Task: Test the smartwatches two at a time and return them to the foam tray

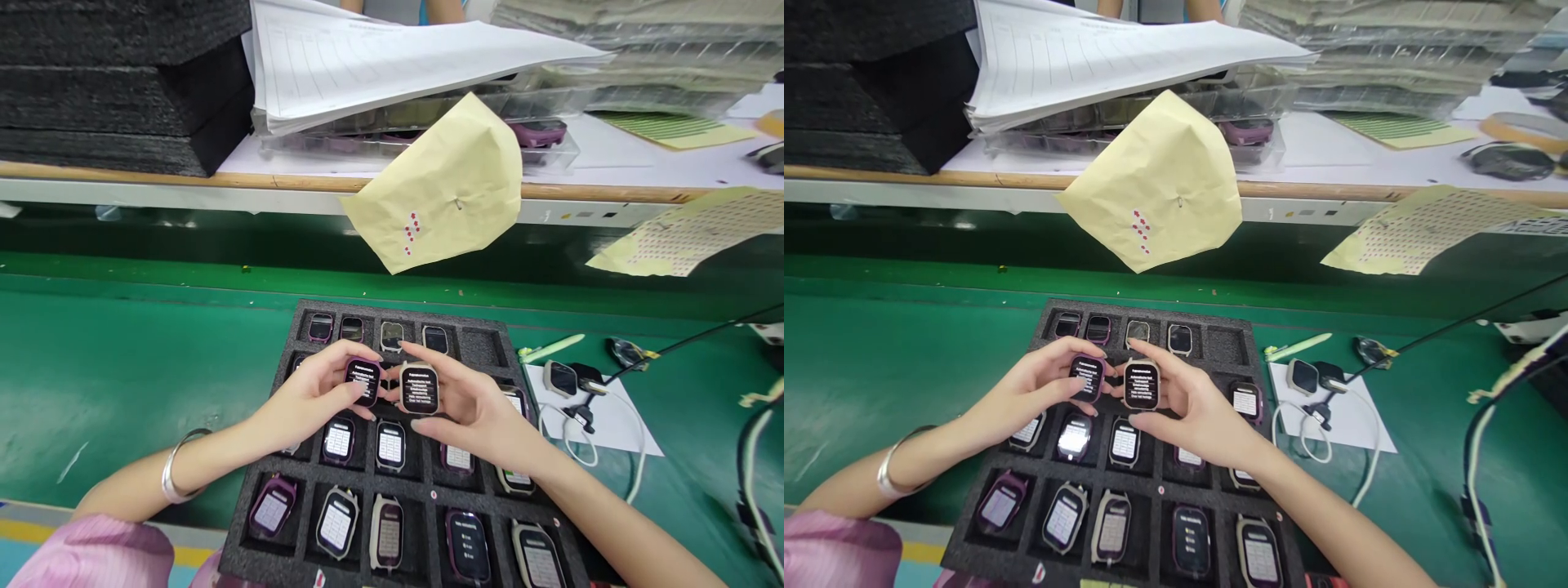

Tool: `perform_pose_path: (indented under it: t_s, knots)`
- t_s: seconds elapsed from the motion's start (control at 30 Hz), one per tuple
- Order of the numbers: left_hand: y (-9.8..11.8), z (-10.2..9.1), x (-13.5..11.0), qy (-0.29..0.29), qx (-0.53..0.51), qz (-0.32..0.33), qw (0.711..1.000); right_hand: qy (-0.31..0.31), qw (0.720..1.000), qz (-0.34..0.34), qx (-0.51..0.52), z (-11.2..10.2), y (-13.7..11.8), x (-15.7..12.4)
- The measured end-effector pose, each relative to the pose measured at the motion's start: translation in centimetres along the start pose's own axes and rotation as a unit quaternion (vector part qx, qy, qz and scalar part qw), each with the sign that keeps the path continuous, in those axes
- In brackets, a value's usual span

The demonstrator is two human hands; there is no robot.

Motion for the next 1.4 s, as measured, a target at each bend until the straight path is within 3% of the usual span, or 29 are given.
perform_pose_path:
  t_s: [0.07, 0.13, 0.27, 0.47, 0.6, 0.7, 0.8, 0.87, 1.17, 1.3, 1.4]
  knots:
    - [-0.1, 0.0, 0.2, -0.004, -0.002, -0.001, 1.000, -0.021, 0.999, 0.024, -0.038, -0.3, 0.1, -0.6]
    - [-0.3, -0.1, 0.3, -0.008, -0.005, -0.006, 1.000, -0.011, 0.987, 0.053, -0.153, -1.3, 0.3, -1.3]
    - [-0.6, -0.1, 0.7, -0.015, -0.009, -0.006, 1.000, 0.040, 0.898, 0.060, -0.434, -3.8, 0.6, -2.6]
    - [-0.7, -0.1, 0.8, -0.031, -0.008, 0.005, 0.999, 0.014, 0.817, 0.064, -0.573, -6.1, 1.4, -4.2]
    - [-1.2, -0.5, 0.9, -0.038, 0.025, 0.023, 0.999, -0.007, 0.788, 0.023, -0.615, -5.3, 0.8, -3.7]
    - [-2.5, -1.2, 1.3, -0.020, 0.126, 0.014, 0.992, -0.054, 0.781, -0.018, -0.622, -3.4, 0.9, -1.8]
    - [-3.9, -2.1, 1.7, 0.010, 0.243, -0.001, 0.970, -0.079, 0.753, -0.024, -0.653, -1.7, 1.6, 0.4]
    - [-4.5, -2.4, 1.9, 0.016, 0.256, 0.000, 0.967, -0.076, 0.735, -0.016, -0.674, -1.1, 2.1, 1.4]
    - [-4.8, -2.5, 2.2, -0.007, 0.134, 0.008, 0.991, -0.062, 0.742, -0.006, -0.667, -1.1, 2.2, 1.2]
    - [-4.7, -2.6, 2.2, 0.006, 0.196, 0.011, 0.981, -0.023, 0.762, 0.016, -0.647, -1.1, 2.9, 1.3]
    - [-4.3, -2.7, 1.8, 0.026, 0.314, 0.024, 0.949, 0.011, 0.780, 0.030, -0.625, -1.2, 3.2, 1.5]
Point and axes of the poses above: each hand's wrist, its own x-axis towards the middle knuckle, its own z-axis out of the palm, y = z × x, the point moved 3 cm from there along x, towards the middle knuckle, and after that the axes turned 9 degrees about -y, right-handed, at the moved point
